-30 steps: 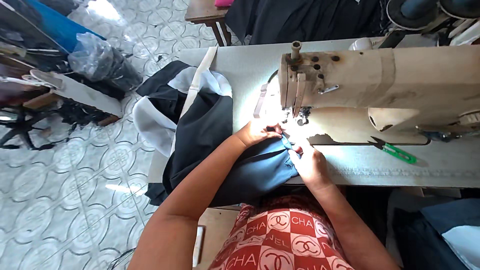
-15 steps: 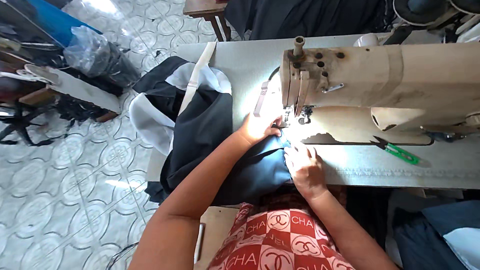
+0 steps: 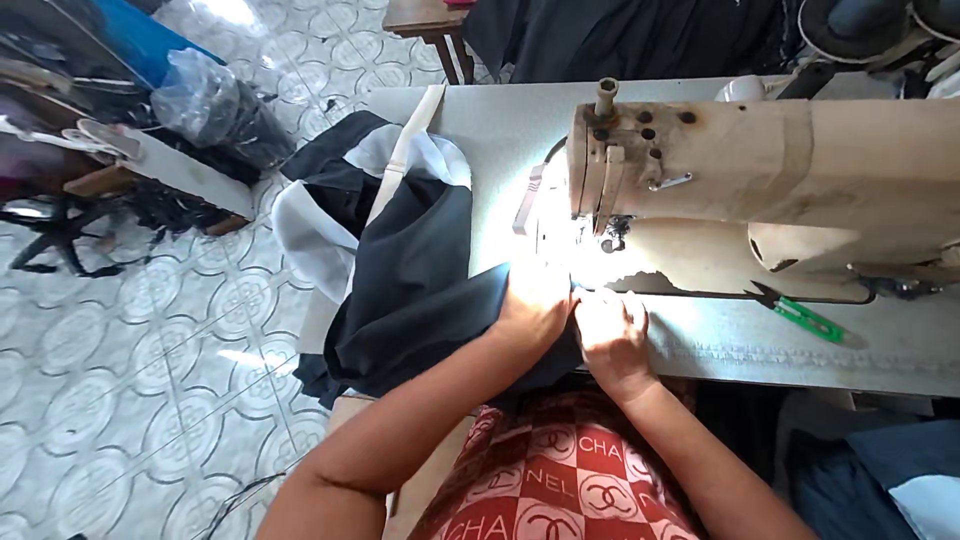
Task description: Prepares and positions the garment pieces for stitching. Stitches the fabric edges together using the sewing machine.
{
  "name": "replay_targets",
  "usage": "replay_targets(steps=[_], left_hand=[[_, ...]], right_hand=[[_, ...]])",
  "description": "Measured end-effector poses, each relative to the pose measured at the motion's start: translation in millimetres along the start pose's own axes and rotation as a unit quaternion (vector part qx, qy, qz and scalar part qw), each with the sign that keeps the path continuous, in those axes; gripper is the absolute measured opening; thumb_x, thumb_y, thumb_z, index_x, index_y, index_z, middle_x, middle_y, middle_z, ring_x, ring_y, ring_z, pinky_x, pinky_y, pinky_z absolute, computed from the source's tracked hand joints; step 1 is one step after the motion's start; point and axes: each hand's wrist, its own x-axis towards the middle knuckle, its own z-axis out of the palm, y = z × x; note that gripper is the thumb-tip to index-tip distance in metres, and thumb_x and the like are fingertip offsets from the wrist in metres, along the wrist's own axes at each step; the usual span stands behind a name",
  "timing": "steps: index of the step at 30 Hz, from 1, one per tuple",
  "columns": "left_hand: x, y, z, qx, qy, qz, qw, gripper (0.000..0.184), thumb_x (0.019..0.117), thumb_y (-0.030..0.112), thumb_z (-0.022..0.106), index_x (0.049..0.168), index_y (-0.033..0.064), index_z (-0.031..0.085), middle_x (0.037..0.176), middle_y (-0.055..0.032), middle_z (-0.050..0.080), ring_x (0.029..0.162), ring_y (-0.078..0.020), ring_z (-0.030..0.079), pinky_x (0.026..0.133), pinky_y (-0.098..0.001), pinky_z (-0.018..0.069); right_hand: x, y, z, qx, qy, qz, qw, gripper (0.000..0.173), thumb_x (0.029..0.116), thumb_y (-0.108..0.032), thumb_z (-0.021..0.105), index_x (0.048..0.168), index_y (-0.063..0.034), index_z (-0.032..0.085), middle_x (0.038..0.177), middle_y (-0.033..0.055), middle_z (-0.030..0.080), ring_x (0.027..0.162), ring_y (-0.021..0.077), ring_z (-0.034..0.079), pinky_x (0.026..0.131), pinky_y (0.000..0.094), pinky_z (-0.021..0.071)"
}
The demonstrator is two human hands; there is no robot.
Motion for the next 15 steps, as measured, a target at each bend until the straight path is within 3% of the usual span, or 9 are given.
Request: replay_targets(steps=[1,3,5,7,10,12,15], left_hand=[[-5.3,3.5,6.6,-0.008,-0.001,-0.028,1.000,0.040,0.1051,0.031,0.049,0.131,0.0068,0.067,0.133,-0.0161,0.066,0.126,-0.0387,0.060,0.102,-0.0645,0.0428],[-9.1,0.4,21.2,-0.026,0.017,-0.045,0.999,0.044,0.1053,0.028,0.044,0.145,0.0144,0.059,0.149,-0.0101,0.057,0.140,-0.0369,0.051,0.108,-0.0749,0.0301],[-4.8,-9.6,31.2,-0.064,0.052,-0.031,0.996,0.045,0.1033,0.025,0.044,0.146,0.0180,0.058,0.153,-0.0057,0.054,0.145,-0.0354,0.045,0.110,-0.0788,0.0222],[6.0,-20.1,34.9,-0.104,0.080,-0.015,0.991,0.046,0.0982,0.023,0.048,0.141,0.0156,0.062,0.148,-0.0089,0.057,0.141,-0.0382,0.047,0.109,-0.0762,0.0255],[26.8,-32.0,34.1,-0.135,0.078,-0.005,0.988,0.037,0.0905,0.022,0.055,0.123,0.0100,0.069,0.125,-0.0165,0.066,0.122,-0.0427,0.057,0.101,-0.0711,0.0368],[38.3,-36.1,31.0,-0.145,0.055,-0.004,0.988,0.035,0.0926,0.021,0.056,0.123,0.0088,0.069,0.124,-0.0174,0.067,0.123,-0.0424,0.058,0.104,-0.0726,0.0346],[52.6,-42.7,32.0,-0.135,0.084,0.031,0.987,0.030,0.0939,0.018,0.055,0.118,0.0084,0.071,0.118,-0.0162,0.070,0.117,-0.0380,0.064,0.097,-0.0658,0.0456]], right_hand=[[0.0,0.9,1.0,0.000,-0.001,-0.001,1.000,0.024,0.1005,-0.020,0.058,0.114,-0.0116,0.077,0.114,0.0075,0.077,0.114,0.0289,0.070,0.102,0.0578,0.0490],[2.4,4.0,3.9,0.002,0.001,0.000,1.000,0.026,0.1010,-0.023,0.058,0.116,-0.0136,0.077,0.115,0.0053,0.077,0.116,0.0287,0.070,0.103,0.0619,0.0459],[7.3,7.2,9.4,0.011,0.007,0.002,1.000,0.025,0.1006,-0.022,0.058,0.114,-0.0142,0.078,0.114,0.0051,0.077,0.115,0.0300,0.070,0.103,0.0671,0.0432],[15.8,10.6,15.8,0.019,0.022,0.003,1.000,0.022,0.0996,-0.020,0.060,0.109,-0.0136,0.079,0.111,0.0072,0.077,0.111,0.0330,0.070,0.103,0.0692,0.0413],[29.6,15.3,21.6,0.049,0.034,0.031,0.998,0.022,0.0993,-0.020,0.060,0.109,-0.0118,0.078,0.115,0.0102,0.076,0.117,0.0342,0.067,0.107,0.0678,0.0381],[37.1,17.0,24.5,0.069,0.032,0.054,0.996,0.023,0.0985,-0.019,0.061,0.112,-0.0107,0.078,0.118,0.0097,0.075,0.120,0.0331,0.066,0.109,0.0690,0.0351],[44.9,15.7,25.7,0.092,0.007,0.091,0.992,0.025,0.0988,-0.018,0.060,0.116,-0.0098,0.077,0.122,0.0095,0.074,0.121,0.0327,0.066,0.112,0.0699,0.0319]])
